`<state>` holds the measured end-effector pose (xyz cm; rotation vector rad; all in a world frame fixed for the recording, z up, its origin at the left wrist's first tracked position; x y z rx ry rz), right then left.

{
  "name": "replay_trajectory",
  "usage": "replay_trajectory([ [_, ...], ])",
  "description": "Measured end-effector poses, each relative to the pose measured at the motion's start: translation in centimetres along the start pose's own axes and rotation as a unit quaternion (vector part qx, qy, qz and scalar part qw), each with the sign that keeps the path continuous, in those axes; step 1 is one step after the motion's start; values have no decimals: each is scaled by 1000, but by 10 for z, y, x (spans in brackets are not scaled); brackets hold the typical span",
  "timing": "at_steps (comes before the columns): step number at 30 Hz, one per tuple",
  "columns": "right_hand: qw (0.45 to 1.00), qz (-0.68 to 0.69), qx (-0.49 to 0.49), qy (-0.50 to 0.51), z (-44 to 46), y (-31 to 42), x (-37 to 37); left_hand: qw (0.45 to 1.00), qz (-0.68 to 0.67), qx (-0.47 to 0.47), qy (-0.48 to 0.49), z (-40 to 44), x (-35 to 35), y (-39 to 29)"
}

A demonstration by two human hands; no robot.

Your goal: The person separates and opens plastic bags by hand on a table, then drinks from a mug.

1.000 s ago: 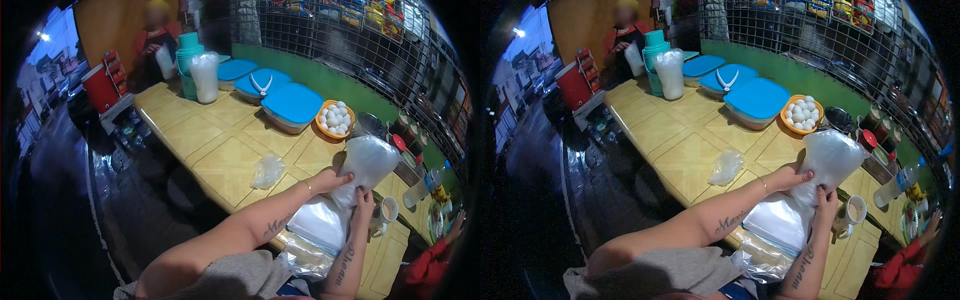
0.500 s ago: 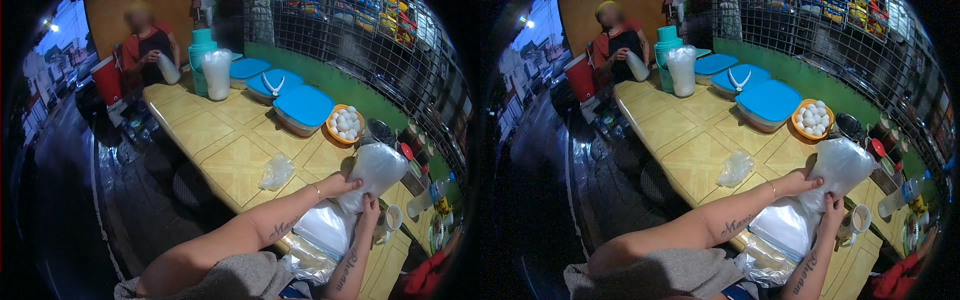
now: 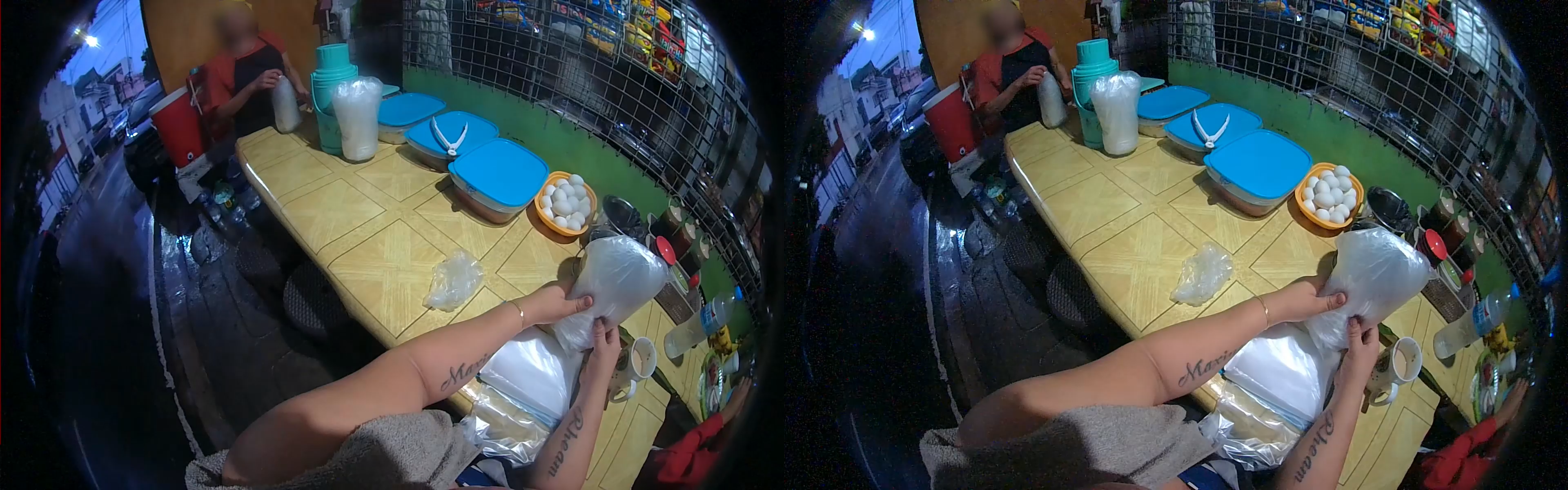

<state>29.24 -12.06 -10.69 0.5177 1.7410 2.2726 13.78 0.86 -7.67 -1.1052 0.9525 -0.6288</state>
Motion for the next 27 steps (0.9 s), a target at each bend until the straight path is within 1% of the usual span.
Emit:
replay_trajectory([
  [3,1000,-2,-2,3,1,-1,-2,1000,0,17,-8,4,2,7],
  [11,1000,-26,-4,1,-2,5,3,1000,-11,16,1,2,2,4],
  [27,1000,1,2,3,-1,2,1,1000,-4,11,-12,4,3,8],
])
Point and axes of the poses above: each hand's wrist, its own z-axis towards the middle knuckle, its own x-axis out of the palm, y = z × x, the point moved 1 cm from there along z, towards the middle knuckle, and after that the axes turned 11 degrees about y, right-handed, at the moved point
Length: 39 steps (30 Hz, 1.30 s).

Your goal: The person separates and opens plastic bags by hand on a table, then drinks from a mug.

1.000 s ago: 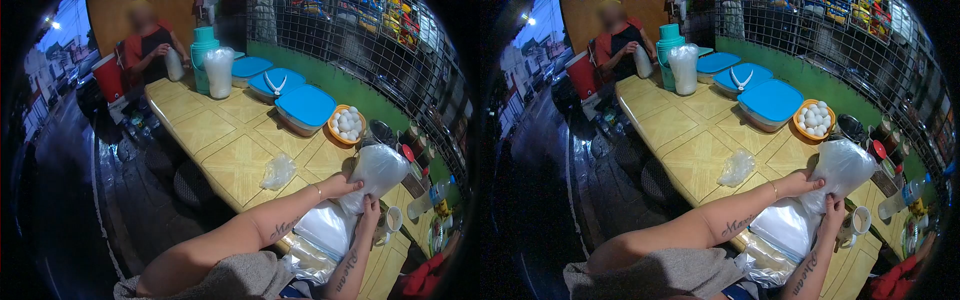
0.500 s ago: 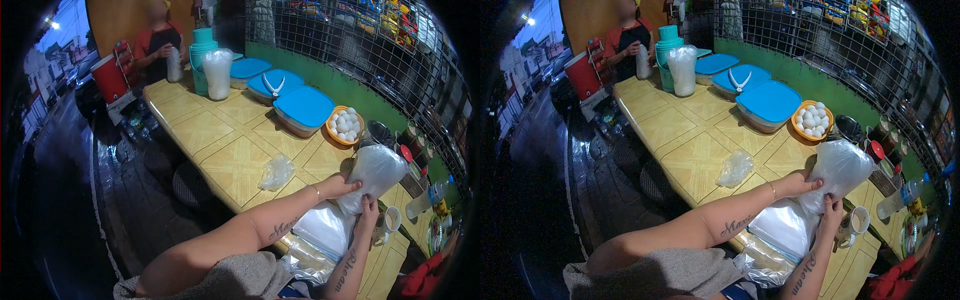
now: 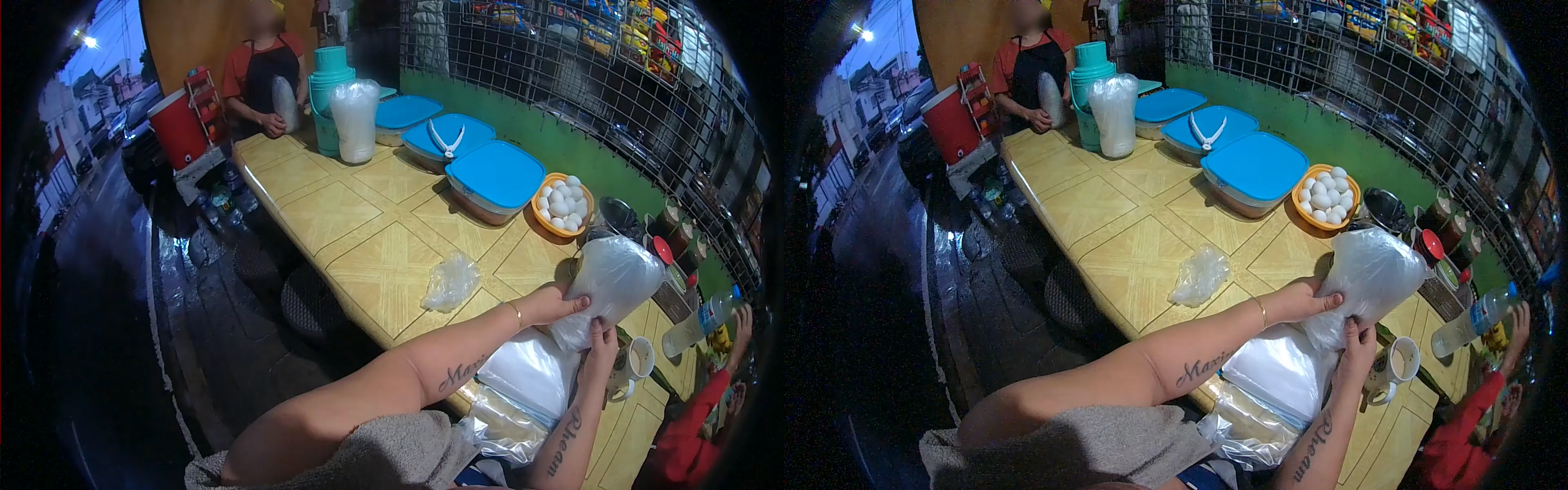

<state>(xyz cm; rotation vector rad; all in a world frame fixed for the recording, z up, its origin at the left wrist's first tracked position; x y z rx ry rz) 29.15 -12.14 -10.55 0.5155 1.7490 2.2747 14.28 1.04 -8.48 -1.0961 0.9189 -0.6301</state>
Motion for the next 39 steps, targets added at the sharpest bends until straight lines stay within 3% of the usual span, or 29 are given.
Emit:
replay_trajectory([
  [29,1000,-15,1,3,0,0,0,1000,-12,-12,14,-3,-2,-7],
  [32,1000,-30,-2,-2,-3,7,6,1000,-13,-23,16,5,-3,10],
  [36,987,-152,46,-33,-3,11,0,998,19,-40,45,26,7,51],
  [37,988,-144,41,-38,-3,8,-2,998,31,-34,-38,6,5,19],
  [39,991,-121,36,-40,-3,-1,-8,984,137,38,-104,12,4,19],
])
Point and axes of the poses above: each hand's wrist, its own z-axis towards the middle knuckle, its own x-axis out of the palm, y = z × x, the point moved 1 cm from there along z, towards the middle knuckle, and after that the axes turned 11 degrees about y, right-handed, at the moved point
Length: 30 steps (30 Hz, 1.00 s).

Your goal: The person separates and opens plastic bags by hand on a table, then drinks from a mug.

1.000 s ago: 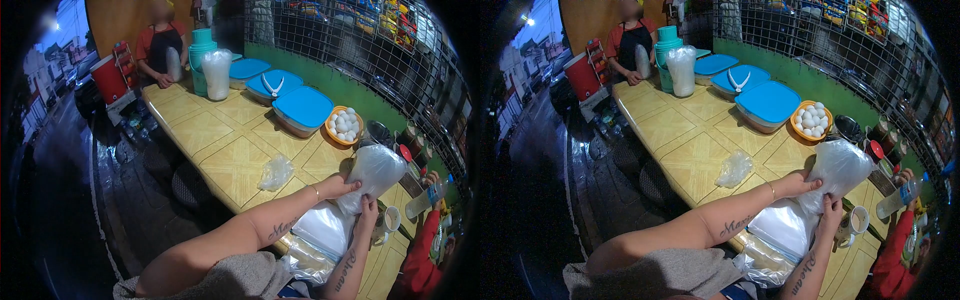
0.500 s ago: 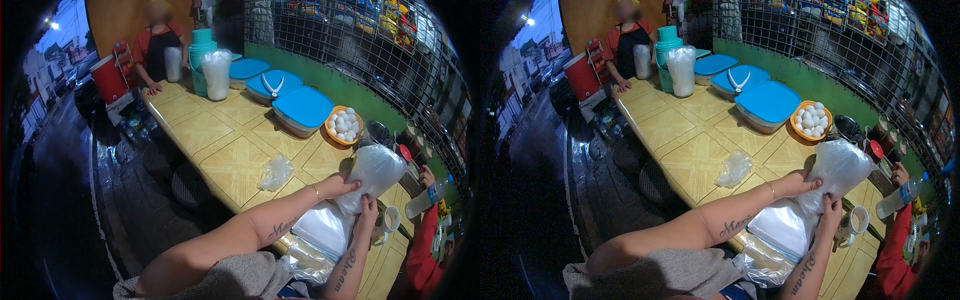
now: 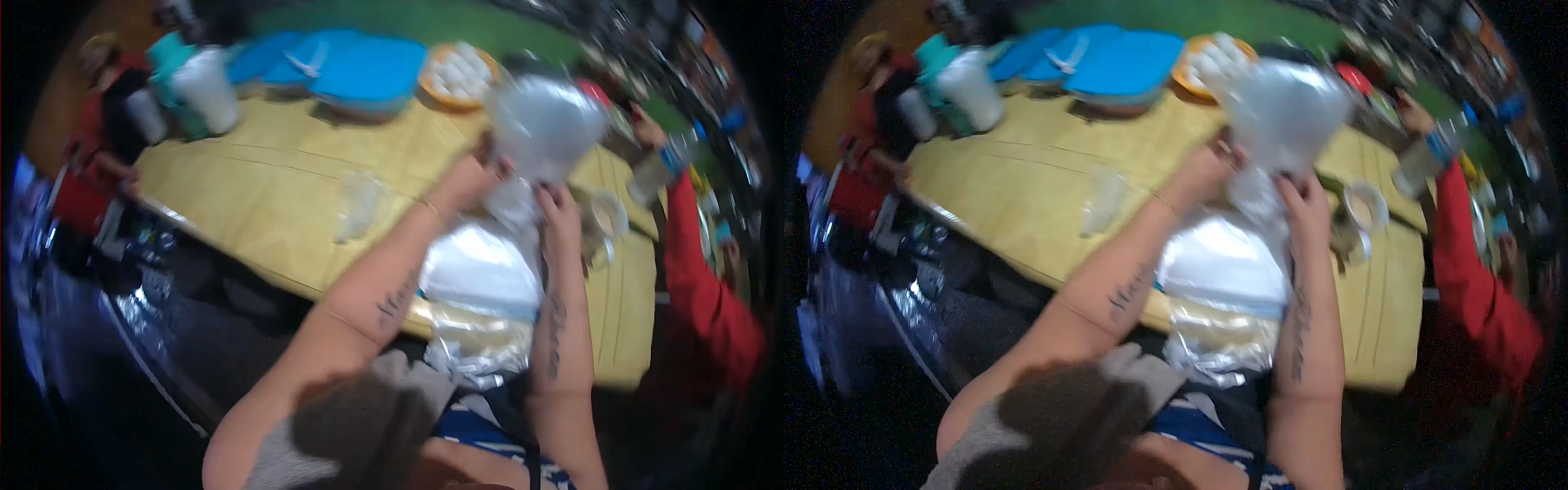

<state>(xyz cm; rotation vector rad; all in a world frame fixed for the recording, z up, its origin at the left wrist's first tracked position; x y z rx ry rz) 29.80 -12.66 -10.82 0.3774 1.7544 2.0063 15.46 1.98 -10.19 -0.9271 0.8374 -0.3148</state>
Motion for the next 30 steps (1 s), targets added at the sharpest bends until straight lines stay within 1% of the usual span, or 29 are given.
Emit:
replay_trajectory([
  [1,1000,-21,22,2,-2,8,1,988,-144,52,6,5,-8,1],
  [2,1000,0,9,-7,-1,12,4,953,-286,101,20,9,-16,2],
  [3,1000,-3,-3,-7,-4,20,7,951,-282,105,-62,2,-22,-10],
  [4,999,-45,18,-12,-3,21,4,954,-232,150,-116,1,-31,-11],
  [5,1000,-29,4,-1,-1,19,3,953,-206,154,-157,-6,-37,-28],
  [6,1000,-16,-15,4,-1,20,4,933,-254,188,-173,-12,-40,-46],
  [8,999,-4,-42,-9,-1,16,4,924,-263,220,-168,-22,-45,-63],
  [10,995,1,-98,-33,1,13,4,953,-246,175,-17,-35,-49,-80],
  [11,991,3,-127,-44,1,16,5,958,-236,152,58,-39,-49,-88],
  [12,990,2,-135,-51,-1,18,6,956,-204,147,148,-43,-46,-94],
  [14,987,-2,-146,-66,-11,38,8,925,-140,133,326,-47,-37,-103],
  [15,986,-6,-149,-72,-13,41,8,906,-99,127,392,-49,-31,-110],
  [17,984,-14,-156,-82,-12,41,6,849,-14,117,515,-52,-16,-122],
  [20,985,-19,-149,-88,-9,36,3,788,134,158,579,-68,16,-137],
  [22,985,-13,-143,-94,-10,37,2,759,185,155,605,-84,38,-134],
  [23,985,-10,-141,-95,-11,38,2,731,238,155,621,-89,45,-138],
  [26,981,3,-158,-113,-13,42,-2,733,289,191,585,-96,56,-132],
  [27,975,35,-175,-130,-14,44,-2,731,280,191,593,-94,56,-131],
  [29,959,99,-209,-162,-19,50,-2,756,246,194,574,-87,52,-125],
  [30,954,126,-228,-147,-21,52,-4,768,229,197,564,-82,48,-122],
])
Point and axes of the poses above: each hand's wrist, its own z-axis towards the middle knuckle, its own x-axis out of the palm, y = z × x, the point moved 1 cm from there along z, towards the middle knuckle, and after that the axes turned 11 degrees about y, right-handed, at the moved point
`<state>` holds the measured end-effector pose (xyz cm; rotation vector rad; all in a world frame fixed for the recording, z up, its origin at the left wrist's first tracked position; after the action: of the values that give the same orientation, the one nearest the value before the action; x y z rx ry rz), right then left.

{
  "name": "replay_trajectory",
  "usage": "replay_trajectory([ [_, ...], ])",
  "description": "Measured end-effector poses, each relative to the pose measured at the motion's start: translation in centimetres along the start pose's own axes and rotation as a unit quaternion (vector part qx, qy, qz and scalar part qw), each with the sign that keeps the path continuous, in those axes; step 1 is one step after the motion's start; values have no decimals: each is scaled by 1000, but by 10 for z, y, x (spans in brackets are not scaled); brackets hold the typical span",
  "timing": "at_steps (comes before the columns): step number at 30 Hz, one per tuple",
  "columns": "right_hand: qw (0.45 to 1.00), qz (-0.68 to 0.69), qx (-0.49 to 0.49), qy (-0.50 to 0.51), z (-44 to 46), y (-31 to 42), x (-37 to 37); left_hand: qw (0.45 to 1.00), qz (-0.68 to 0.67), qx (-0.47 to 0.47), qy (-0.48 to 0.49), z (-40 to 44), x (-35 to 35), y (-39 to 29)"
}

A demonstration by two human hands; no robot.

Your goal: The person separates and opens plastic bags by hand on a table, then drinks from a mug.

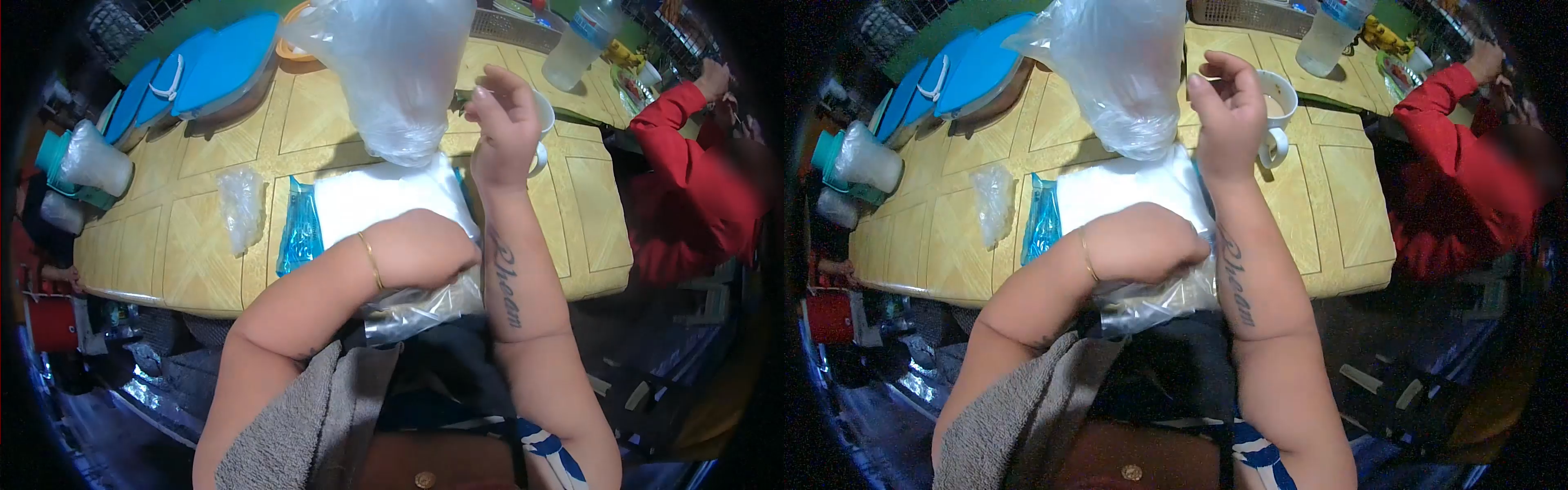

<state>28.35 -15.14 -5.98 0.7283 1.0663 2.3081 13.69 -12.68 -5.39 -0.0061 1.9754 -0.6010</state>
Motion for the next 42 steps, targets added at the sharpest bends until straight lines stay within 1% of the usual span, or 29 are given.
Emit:
replay_trajectory([
  [2,997,65,-28,20,0,7,-8,992,-88,-5,-95,-12,-13,13],
  [3,997,65,-16,29,0,10,-10,979,-143,-3,-142,-19,-20,22],
  [4,995,91,-14,49,1,14,-11,957,-194,14,-214,-25,-22,35],
  [6,985,145,-12,93,2,21,-11,892,-344,-10,-294,-35,-24,55],
  [7,977,151,-10,149,4,22,-13,867,-387,-19,-314,-39,-26,60],
  [9,964,148,22,219,5,23,-14,808,-470,-33,-355,-48,-31,69],
  [10,955,145,43,256,6,23,-12,800,-476,-26,-364,-50,-31,72],
  [13,943,73,34,323,3,23,-1,771,-507,2,-385,-48,-29,73],
  [15,931,70,65,352,0,25,1,743,-541,27,-393,-45,-29,68],
  [16,925,68,82,366,-1,27,1,759,-520,15,-391,-44,-27,68],
  [18,944,39,100,311,-6,26,3,790,-475,-8,-387,-42,-24,73],
  [19,953,16,111,282,-8,26,5,826,-389,-40,-406,-45,-29,68],
  [20,960,-6,122,253,-9,26,6,807,-380,-30,-451,-48,-30,65],
  [21,979,12,97,182,-12,23,14,786,-372,-20,-495,-50,-29,63],
  [22,980,7,97,173,-13,23,16,763,-362,-9,-536,-53,-29,61],
  [24,983,-4,97,154,-13,21,16,736,-406,89,-534,-69,-33,59],
  [25,985,-40,83,147,-14,19,16,720,-426,137,-530,-76,-36,56],
  [27,983,-113,55,131,-16,16,17,728,-422,166,-514,-81,-40,47],
  [28,983,-114,53,134,-17,16,18,730,-420,180,-508,-83,-41,42],
  [29,982,-116,52,138,-19,16,19,738,-437,157,-489,-87,-43,37],
  [30,981,-118,50,144,-20,17,20,756,-415,136,-487,-88,-44,35],
  [33,980,-140,-4,142,-21,21,23,799,-338,71,-493,-92,-45,29],
  [36,994,1,41,97,-21,37,31,732,-416,-26,-538,-88,-44,28],
  [37,991,55,42,110,-21,37,28,728,-416,-29,-544,-89,-44,30],
  [40,993,37,55,100,-16,34,20,716,-420,-38,-557,-91,-44,42],
  [42,990,27,77,115,-16,33,19,712,-430,-37,-554,-91,-42,47],
])
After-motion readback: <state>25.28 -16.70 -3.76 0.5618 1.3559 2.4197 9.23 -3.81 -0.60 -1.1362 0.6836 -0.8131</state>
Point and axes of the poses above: each hand's wrist, its own z-axis towards the middle knuckle, its own x-axis out of the palm, y = z × x, the point moved 1 cm from there along z, towards the middle knuckle, and after that the axes turned 11 degrees about y, right-handed, at the moved point
